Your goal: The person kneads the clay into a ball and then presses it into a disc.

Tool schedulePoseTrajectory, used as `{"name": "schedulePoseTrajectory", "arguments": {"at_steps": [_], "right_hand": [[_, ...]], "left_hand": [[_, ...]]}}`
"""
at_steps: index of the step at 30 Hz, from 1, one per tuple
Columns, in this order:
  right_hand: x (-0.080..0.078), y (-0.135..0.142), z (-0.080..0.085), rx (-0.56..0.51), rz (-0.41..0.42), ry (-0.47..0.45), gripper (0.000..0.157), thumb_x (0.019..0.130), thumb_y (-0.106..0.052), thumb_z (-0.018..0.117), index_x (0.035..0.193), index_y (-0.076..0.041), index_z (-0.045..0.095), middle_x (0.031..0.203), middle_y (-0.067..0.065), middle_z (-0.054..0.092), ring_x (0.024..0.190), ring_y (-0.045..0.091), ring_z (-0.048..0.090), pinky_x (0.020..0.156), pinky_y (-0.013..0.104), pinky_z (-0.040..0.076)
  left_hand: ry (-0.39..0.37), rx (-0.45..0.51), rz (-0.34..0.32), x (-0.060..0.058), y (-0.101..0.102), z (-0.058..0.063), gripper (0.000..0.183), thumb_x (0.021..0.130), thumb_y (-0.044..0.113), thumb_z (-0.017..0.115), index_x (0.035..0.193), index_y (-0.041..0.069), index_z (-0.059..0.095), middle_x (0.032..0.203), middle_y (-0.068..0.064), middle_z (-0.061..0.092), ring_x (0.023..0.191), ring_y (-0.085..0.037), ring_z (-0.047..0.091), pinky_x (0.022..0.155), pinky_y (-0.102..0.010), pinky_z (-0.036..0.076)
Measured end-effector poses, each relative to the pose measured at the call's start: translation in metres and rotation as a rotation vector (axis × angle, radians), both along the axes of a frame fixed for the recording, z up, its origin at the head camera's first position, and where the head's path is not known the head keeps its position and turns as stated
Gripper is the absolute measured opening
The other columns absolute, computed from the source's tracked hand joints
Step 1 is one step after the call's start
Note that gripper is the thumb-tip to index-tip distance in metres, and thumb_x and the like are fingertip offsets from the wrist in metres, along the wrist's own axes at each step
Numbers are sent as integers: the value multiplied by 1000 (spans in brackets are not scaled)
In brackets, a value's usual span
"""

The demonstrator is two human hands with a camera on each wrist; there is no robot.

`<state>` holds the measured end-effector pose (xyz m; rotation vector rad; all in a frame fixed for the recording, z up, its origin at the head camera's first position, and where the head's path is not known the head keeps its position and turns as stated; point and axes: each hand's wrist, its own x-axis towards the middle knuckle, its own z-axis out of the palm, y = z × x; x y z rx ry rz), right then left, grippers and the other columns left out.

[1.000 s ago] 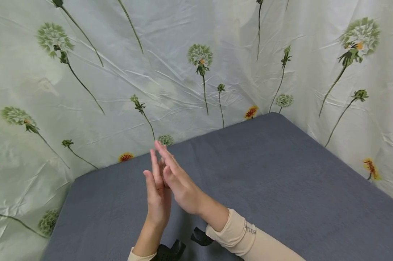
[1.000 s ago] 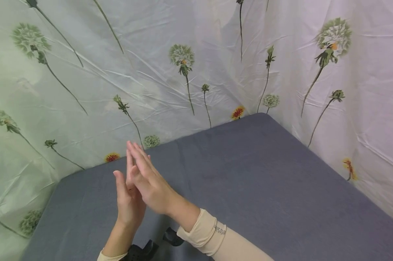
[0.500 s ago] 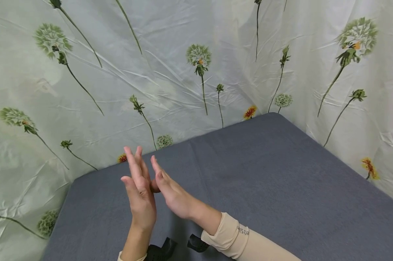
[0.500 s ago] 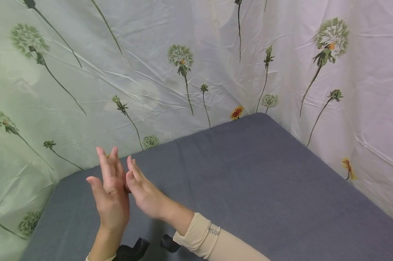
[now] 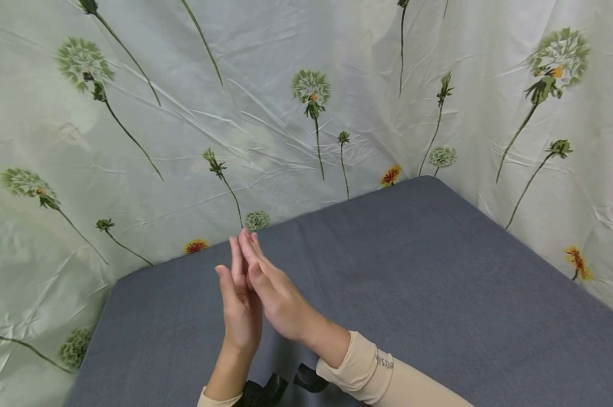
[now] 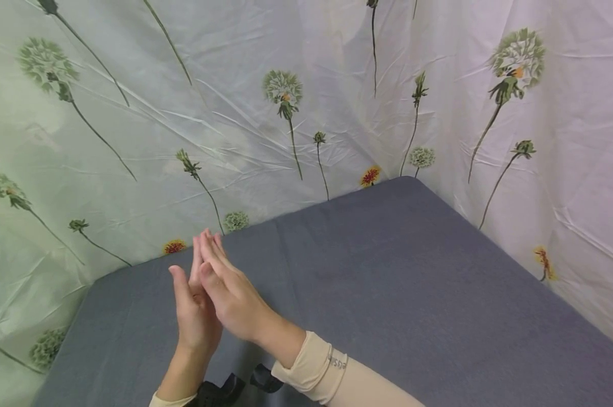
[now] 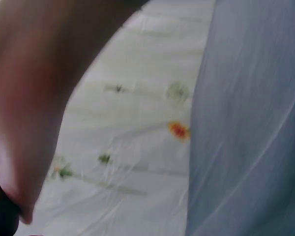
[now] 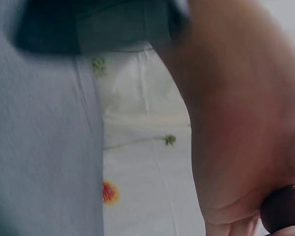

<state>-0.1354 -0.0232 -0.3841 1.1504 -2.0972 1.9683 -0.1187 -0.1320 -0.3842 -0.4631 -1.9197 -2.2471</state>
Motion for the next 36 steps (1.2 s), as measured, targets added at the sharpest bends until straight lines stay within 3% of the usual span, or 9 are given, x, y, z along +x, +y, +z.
{"name": "schedulePoseTrajectory", "arguments": {"at_steps": [5, 9, 14, 15, 19, 23, 28, 32, 36], "right_hand": [[-13, 10, -1, -69, -53, -72, 75, 115, -60, 11, 173, -13, 3, 181, -8, 0, 168, 9, -3, 138, 43, 3], [-15, 7, -6, -48, -14, -163, 80, 112, -66, 7, 173, -15, -4, 182, -4, -2, 168, 15, 11, 137, 47, 13], [-4, -9, -13, 90, 85, -199, 84, 107, -74, 1, 170, -21, -16, 179, -11, -9, 167, 10, 2, 137, 45, 14], [-1, -12, -14, 113, 101, -200, 83, 106, -74, 0, 170, -23, -17, 179, -12, -9, 167, 10, 1, 138, 43, 13], [10, -17, -12, 163, 117, -177, 80, 107, -74, -1, 170, -27, -15, 178, -17, -10, 167, 8, 0, 138, 43, 14], [14, -12, -4, 144, 94, -110, 76, 109, -70, -1, 170, -27, -11, 177, -18, -15, 166, 5, -12, 138, 44, 6], [5, 1, 4, 66, 0, -26, 76, 112, -65, 3, 172, -18, -5, 179, -14, -11, 165, 5, -16, 138, 45, 0], [-8, 9, 4, 2, -54, -58, 77, 113, -64, 7, 172, -16, -3, 179, -11, -8, 167, 7, -10, 138, 46, 1], [-13, 7, 0, 17, -17, -110, 80, 112, -67, 6, 172, -15, -7, 179, -10, -11, 167, 8, -7, 138, 45, 3]], "left_hand": [[3, -139, -31, 11, 17, 2, 75, 110, 67, -1, 171, 27, -17, 180, 14, -11, 168, -12, -14, 134, -56, -9], [47, -189, 32, 16, 16, 8, 74, 109, 70, 1, 170, 31, -17, 180, 13, -10, 168, -16, -5, 134, -59, -5], [105, -127, 189, 13, -1, 17, 78, 106, 78, 10, 171, 39, -11, 180, 18, -4, 168, -13, -1, 134, -59, -3], [114, -107, 206, 11, -6, 18, 79, 106, 79, 12, 171, 40, -10, 181, 18, -4, 168, -10, -12, 134, -60, -8], [92, -49, 235, 2, -21, 15, 77, 107, 78, 16, 170, 42, -10, 181, 19, -5, 167, -8, -16, 135, -57, -12], [15, -24, 200, -5, -24, 6, 76, 108, 76, 13, 170, 41, -14, 182, 14, -8, 169, -12, -10, 137, -50, -6], [-44, -91, 102, -3, -5, -3, 78, 109, 73, 6, 172, 31, -14, 182, 11, -5, 169, -13, -7, 136, -51, -6], [-13, -187, 19, 7, 14, -4, 76, 110, 68, 3, 172, 28, -15, 180, 12, -12, 168, -15, -15, 134, -58, -9], [37, -217, 46, 15, 17, 3, 74, 111, 68, 3, 171, 28, -17, 180, 11, -16, 166, -15, -20, 132, -59, -13]]}}
